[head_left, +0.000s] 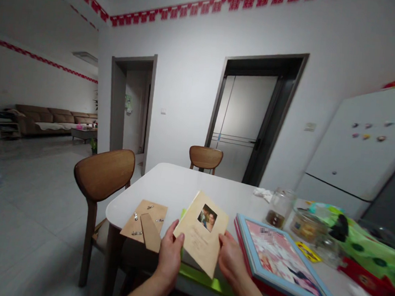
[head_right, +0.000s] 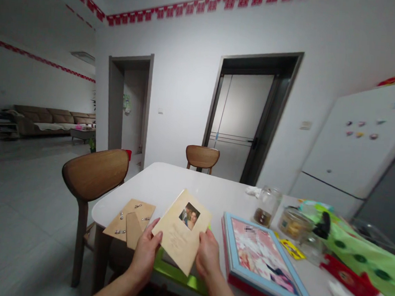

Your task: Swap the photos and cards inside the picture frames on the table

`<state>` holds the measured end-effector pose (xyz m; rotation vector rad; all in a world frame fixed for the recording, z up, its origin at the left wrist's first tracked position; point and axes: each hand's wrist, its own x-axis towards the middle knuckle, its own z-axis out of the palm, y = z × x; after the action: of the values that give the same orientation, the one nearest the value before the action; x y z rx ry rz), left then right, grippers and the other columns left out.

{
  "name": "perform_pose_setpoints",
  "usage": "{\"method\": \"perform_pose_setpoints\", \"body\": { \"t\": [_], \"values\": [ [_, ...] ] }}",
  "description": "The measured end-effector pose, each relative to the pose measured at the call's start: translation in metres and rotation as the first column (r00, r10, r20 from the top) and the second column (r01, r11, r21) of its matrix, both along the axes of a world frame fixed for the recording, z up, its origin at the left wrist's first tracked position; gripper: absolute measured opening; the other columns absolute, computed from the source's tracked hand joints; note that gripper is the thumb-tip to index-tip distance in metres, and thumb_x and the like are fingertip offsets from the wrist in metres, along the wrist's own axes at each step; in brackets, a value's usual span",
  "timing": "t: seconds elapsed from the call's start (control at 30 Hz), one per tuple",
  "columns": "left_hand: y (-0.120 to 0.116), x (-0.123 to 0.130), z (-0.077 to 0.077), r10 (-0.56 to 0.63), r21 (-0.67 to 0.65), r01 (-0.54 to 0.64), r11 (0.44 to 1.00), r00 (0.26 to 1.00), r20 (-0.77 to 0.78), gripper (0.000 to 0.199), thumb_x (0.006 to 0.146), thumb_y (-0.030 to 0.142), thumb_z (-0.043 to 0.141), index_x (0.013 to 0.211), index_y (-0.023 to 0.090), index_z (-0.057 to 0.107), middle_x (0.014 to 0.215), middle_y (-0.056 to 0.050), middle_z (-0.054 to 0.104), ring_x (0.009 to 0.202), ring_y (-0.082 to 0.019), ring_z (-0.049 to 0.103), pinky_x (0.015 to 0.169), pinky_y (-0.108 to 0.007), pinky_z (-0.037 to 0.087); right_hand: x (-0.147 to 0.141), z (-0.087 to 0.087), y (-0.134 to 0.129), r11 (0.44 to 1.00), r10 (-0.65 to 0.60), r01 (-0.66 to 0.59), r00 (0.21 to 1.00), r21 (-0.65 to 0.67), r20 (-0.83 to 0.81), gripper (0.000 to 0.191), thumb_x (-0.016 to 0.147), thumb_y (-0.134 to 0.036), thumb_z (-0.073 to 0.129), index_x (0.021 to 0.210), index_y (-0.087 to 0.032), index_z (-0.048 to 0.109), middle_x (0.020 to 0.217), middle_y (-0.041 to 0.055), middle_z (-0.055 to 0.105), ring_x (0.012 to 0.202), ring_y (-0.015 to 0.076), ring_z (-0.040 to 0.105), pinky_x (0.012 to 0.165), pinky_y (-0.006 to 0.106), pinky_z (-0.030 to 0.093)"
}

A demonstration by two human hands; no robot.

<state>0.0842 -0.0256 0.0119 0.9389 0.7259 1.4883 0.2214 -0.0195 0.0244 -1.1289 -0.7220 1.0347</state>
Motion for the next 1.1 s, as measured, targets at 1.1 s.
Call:
{"method": "perform_pose_setpoints", "body": {
  "t": [1.1],
  "values": [
    [0.018, -0.134, -0.018, 0.318, 0.323, 0.180, 0.929, 0.056, -0.947, 0.065, 0.059, 0.009, 0.051, 0.122, 0.015, 0.037, 0.132, -0.010, 0.033, 0.123, -0.022, 0.024, 0.101, -0.040, 0.019, -0.005, 0.005, 0.008, 0.986, 0.117, 0.114, 0.023, -0.119, 0.993, 0.037, 0.077, -0.032, 0.036, 0.103, -0.013, 0.055, 0.097, 0.0144, 0.057, 0.086, 0.0215, 0.056, 0.071, 0.030, 0.039]
  ]
}}
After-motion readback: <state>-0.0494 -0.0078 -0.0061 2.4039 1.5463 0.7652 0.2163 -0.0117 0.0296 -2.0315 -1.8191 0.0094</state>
